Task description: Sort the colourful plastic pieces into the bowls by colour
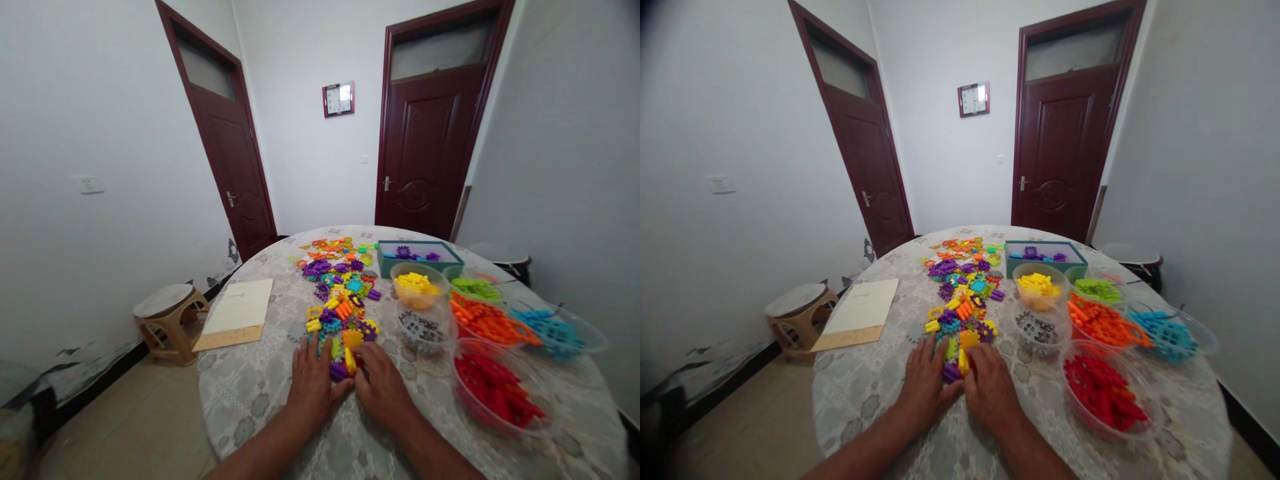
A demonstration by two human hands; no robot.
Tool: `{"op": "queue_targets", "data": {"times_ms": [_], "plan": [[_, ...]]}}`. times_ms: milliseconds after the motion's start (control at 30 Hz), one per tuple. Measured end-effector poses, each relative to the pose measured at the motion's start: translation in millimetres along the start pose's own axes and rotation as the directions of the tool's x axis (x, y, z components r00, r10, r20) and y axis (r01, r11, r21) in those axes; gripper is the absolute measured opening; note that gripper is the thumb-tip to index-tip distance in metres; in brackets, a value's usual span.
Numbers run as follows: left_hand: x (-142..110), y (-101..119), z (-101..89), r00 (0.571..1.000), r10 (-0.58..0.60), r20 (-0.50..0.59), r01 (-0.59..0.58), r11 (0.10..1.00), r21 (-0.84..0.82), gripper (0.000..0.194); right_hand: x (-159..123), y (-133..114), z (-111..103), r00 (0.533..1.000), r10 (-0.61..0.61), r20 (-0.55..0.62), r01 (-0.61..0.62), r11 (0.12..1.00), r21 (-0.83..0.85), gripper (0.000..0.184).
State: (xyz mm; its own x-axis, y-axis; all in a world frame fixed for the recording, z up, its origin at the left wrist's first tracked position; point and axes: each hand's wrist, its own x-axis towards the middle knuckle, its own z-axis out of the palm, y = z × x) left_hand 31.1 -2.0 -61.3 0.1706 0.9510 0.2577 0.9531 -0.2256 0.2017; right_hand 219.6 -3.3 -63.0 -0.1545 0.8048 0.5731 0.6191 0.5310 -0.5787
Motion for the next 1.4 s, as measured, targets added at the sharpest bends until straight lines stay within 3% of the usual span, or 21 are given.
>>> {"op": "queue_targets", "data": {"times_ms": [200, 467, 633, 833, 967, 1233, 1400], "plan": [[17, 22, 4.0, 0.999, -0.002, -0.043, 0.002, 1.0, -0.001, 0.079, 6, 7, -9, 0.998, 0.054, -0.024, -0.055, 0.998, -0.02, 0.027], [27, 33, 6.1, 0.993, 0.048, -0.106, -0.049, 0.999, -0.007, 0.072, 11, 20, -12, 0.989, 0.144, -0.024, -0.145, 0.988, -0.051, 0.024], [28, 26, 7.7, 0.955, 0.177, -0.238, -0.196, 0.979, -0.061, 0.049, 12, 18, -13, 0.99, 0.131, -0.052, -0.134, 0.989, -0.056, 0.028], [33, 14, -1.1, 0.912, 0.331, -0.242, -0.384, 0.896, -0.222, 0.032, 13, 21, -10, 0.995, 0.101, -0.002, -0.101, 0.993, -0.065, 0.024], [34, 13, -7.8, 0.9, 0.351, -0.257, -0.417, 0.867, -0.272, 0.026, 14, 24, -11, 0.99, 0.138, -0.024, -0.139, 0.99, -0.001, 0.032], [39, 5, -10.6, 0.9, 0.333, -0.281, -0.414, 0.855, -0.312, 0.024, 22, 16, -26, 0.929, 0.371, -0.001, -0.367, 0.92, 0.133, 0.033], [41, 6, -8.4, 0.904, 0.331, -0.272, -0.411, 0.849, -0.333, 0.028, 23, 13, -30, 0.914, 0.404, 0.031, -0.402, 0.895, 0.195, 0.029]]}}
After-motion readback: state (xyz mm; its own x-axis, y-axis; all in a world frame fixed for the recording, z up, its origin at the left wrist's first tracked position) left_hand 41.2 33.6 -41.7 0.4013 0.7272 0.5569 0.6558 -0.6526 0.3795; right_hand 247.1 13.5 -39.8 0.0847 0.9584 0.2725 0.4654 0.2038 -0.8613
